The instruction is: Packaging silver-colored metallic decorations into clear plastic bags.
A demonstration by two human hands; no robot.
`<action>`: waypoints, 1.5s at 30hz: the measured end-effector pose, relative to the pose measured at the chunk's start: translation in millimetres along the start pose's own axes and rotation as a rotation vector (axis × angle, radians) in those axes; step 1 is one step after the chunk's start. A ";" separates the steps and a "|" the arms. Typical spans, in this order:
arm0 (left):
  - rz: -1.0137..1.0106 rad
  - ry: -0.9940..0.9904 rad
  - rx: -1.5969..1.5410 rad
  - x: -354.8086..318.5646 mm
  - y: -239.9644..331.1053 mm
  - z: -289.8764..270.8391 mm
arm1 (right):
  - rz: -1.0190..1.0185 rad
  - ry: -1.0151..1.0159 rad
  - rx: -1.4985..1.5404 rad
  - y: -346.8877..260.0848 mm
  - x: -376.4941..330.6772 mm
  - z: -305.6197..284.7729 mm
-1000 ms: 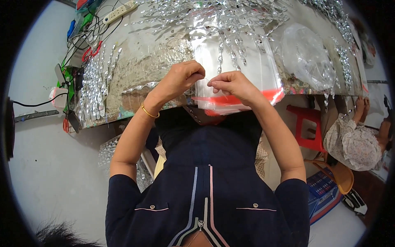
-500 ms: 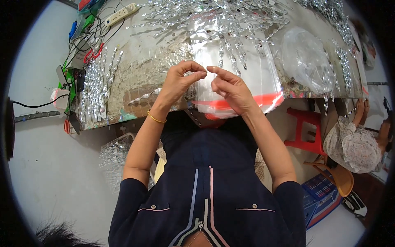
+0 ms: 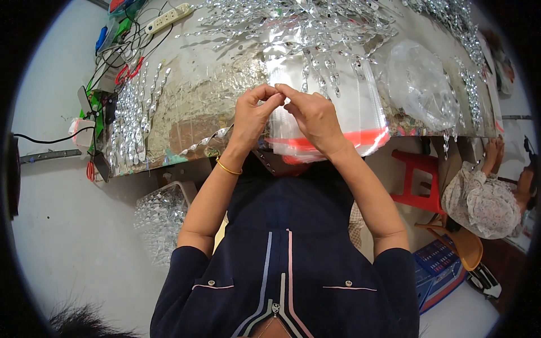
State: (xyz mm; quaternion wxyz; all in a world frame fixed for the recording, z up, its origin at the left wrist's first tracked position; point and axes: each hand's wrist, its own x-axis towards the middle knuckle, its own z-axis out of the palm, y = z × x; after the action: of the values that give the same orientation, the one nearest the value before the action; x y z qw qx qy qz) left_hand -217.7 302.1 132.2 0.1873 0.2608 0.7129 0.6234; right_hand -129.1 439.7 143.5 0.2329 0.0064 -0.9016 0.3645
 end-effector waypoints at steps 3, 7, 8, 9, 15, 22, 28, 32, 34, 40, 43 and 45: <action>-0.023 0.003 -0.118 0.4 1.8 -3.9 | -0.132 -0.022 -0.143 2.2 4.9 -4.5; -0.146 -0.043 -0.165 3.5 8.0 -7.9 | -0.209 -0.039 -0.249 4.0 10.8 -9.7; -0.165 -0.059 -0.202 4.3 8.2 -8.8 | -0.225 -0.042 -0.264 4.5 13.0 -9.7; -0.166 -0.057 -0.204 4.1 8.8 -9.5 | -0.226 -0.044 -0.264 7.1 14.7 -8.4; -0.199 -0.065 -0.196 6.0 6.1 -11.4 | -0.329 -0.072 -0.335 18.1 21.3 -5.1; -0.252 -0.063 -0.454 7.5 4.9 -18.7 | -0.217 0.154 -0.179 8.1 8.1 11.4; -0.253 -0.105 -0.539 0.6 11.2 -23.3 | 0.242 0.237 0.383 -23.3 2.3 25.7; -0.246 -0.131 -0.556 0.6 12.4 -22.8 | 0.326 0.297 0.632 -14.9 -2.3 33.9; -0.240 -0.131 -0.541 0.4 9.9 -24.5 | 0.307 0.273 0.597 -12.2 -2.7 32.8; -0.244 -0.137 -0.538 -1.8 9.2 -25.1 | 0.368 0.224 0.748 -15.4 -2.5 34.6; -0.249 -0.136 -0.539 -1.0 12.8 -24.9 | 0.508 0.196 1.028 -16.9 -1.9 36.2; -0.251 -0.133 -0.534 -1.1 13.3 -26.2 | 0.577 0.190 1.154 -18.4 -1.2 37.3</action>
State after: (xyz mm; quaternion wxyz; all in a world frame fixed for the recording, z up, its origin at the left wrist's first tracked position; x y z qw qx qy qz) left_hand -230.5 281.9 149.3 0.3714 0.1524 0.5364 0.7423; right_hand -140.3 401.3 131.7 0.1638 -0.1441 -0.5018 0.8370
